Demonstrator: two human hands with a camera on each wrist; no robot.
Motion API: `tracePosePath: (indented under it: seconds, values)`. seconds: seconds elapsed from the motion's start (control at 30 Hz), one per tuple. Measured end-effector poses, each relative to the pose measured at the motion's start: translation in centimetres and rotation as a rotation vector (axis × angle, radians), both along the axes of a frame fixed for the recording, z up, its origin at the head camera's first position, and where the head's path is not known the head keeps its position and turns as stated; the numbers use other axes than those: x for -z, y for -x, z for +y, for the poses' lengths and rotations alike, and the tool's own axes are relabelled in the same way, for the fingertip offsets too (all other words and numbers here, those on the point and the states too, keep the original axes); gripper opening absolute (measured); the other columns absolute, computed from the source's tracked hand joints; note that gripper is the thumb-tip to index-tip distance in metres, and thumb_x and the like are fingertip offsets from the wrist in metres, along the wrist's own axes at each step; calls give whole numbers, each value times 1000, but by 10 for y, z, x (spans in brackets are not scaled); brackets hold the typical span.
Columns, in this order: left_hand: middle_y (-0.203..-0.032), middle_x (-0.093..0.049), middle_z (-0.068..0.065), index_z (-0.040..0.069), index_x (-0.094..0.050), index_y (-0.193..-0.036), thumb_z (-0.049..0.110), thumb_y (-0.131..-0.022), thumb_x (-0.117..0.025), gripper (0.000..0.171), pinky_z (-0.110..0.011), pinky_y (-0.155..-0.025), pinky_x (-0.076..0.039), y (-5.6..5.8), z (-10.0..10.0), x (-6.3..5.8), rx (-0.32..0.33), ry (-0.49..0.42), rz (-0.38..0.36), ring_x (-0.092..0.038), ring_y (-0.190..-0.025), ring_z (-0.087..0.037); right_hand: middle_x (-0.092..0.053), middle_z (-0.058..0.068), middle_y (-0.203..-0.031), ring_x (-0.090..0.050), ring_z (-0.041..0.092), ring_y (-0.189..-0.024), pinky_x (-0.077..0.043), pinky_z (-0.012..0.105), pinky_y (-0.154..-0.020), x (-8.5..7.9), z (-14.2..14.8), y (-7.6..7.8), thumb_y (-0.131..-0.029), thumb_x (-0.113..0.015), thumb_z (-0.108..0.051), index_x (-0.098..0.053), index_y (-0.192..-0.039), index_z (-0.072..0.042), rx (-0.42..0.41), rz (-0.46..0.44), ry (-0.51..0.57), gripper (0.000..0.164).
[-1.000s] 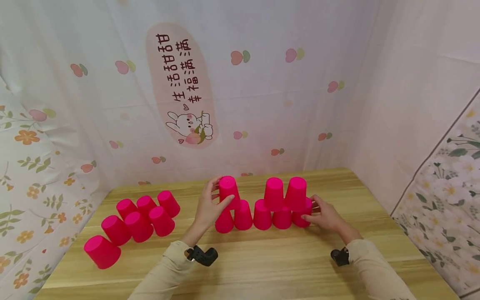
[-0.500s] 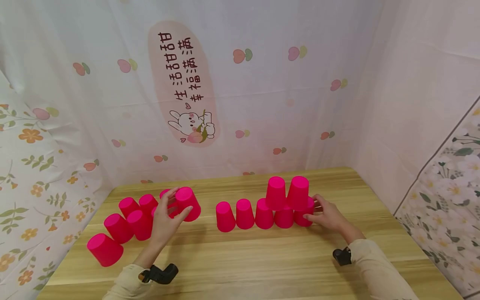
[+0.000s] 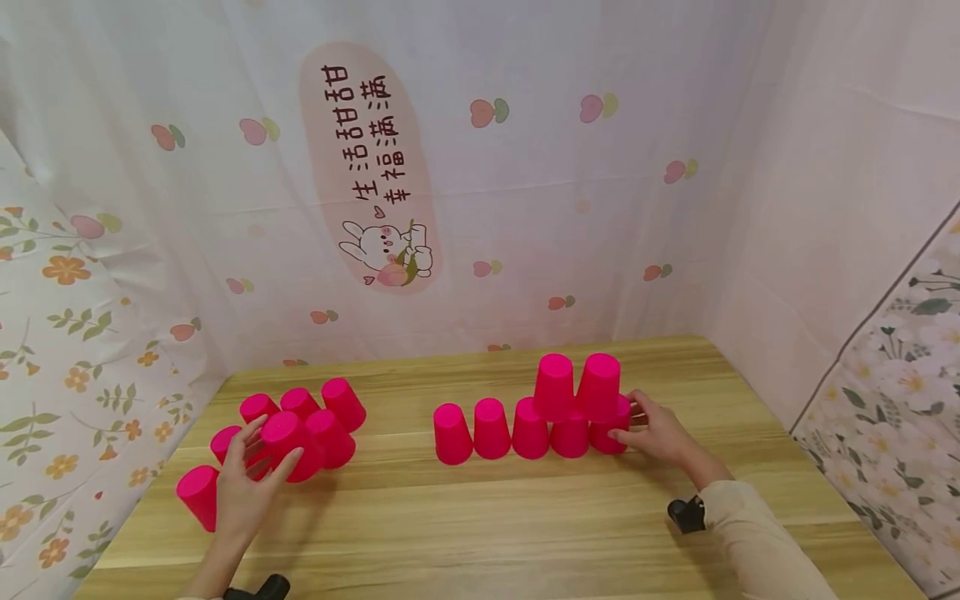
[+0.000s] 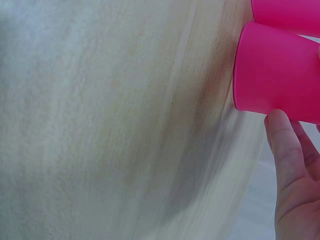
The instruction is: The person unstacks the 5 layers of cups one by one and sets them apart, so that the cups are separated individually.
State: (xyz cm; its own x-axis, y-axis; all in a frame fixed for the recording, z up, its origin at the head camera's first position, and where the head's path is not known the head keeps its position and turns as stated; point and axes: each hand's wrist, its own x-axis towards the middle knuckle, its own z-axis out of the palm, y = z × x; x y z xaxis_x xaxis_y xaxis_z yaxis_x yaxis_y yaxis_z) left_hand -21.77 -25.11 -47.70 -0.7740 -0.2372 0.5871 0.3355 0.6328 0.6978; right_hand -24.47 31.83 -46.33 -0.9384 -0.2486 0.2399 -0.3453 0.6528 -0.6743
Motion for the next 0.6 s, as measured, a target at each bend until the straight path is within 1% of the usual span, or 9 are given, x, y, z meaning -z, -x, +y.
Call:
tracePosePath:
  seconds: [0.1, 0.17, 0.27, 0.33, 0.43, 0.5, 0.6]
  values:
    - [-112, -50, 5, 29, -41, -130, 25, -68, -77, 72, -6, -67, -41, -4, -18, 10, -56, 19, 3, -49, -91, -7, -58, 16, -97, -58, 33, -85, -50, 26, -65, 3, 2, 2, -74, -70, -10, -45, -104, -1, 2, -10, 5, 40]
    - [-111, -50, 6, 28, -42, -130, 25, -67, -77, 72, -6, -66, -42, -7, -27, 16, -82, 17, -3, -49, -89, -5, -58, 16, -97, -58, 33, -85, -51, 28, -65, 1, 1, 1, -75, -70, -11, -45, -104, -1, 3, -16, 5, 40]
    - [-110, -50, 4, 26, -42, -129, 23, -67, -77, 71, -5, -66, -41, -11, -37, 20, -100, 10, -20, -49, -88, -5, -58, 16, -97, -58, 33, -86, -51, 31, -66, -2, 0, -1, -75, -70, -12, -45, -105, -1, 4, -22, 4, 41]
    - [-109, -50, 3, 25, -43, -128, 23, -67, -78, 71, -3, -68, -39, -15, -39, 21, -124, 16, -43, -49, -89, -5, -58, 16, -97, -58, 33, -86, -51, 32, -66, -4, -1, -2, -75, -70, -13, -45, -105, -1, 4, -22, 12, 41]
    - [-109, -50, -1, 19, -43, -127, 21, -67, -78, 69, -1, -70, -36, -21, -38, 16, -152, 15, -89, -49, -91, -10, -58, 16, -97, -59, 33, -86, -51, 32, -66, -5, -2, -3, -75, -71, -13, -45, -104, -1, 1, -17, 19, 41]
    - [-109, -50, -5, 12, -42, -125, 18, -67, -77, 68, 1, -71, -33, -29, -32, 6, -157, 17, -126, -50, -92, -16, -58, 16, -97, -58, 33, -86, -51, 32, -66, -5, -2, -3, -75, -71, -13, -45, -104, -1, 0, -18, 18, 41]
    - [-109, -48, -15, 2, -41, -122, 10, -69, -75, 63, 2, -70, -34, -40, -22, -11, -122, -6, -166, -51, -93, -29, -58, 15, -97, -58, 33, -85, -51, 31, -66, -5, -2, -2, -75, -71, -14, -45, -104, -2, 4, -27, 17, 41]
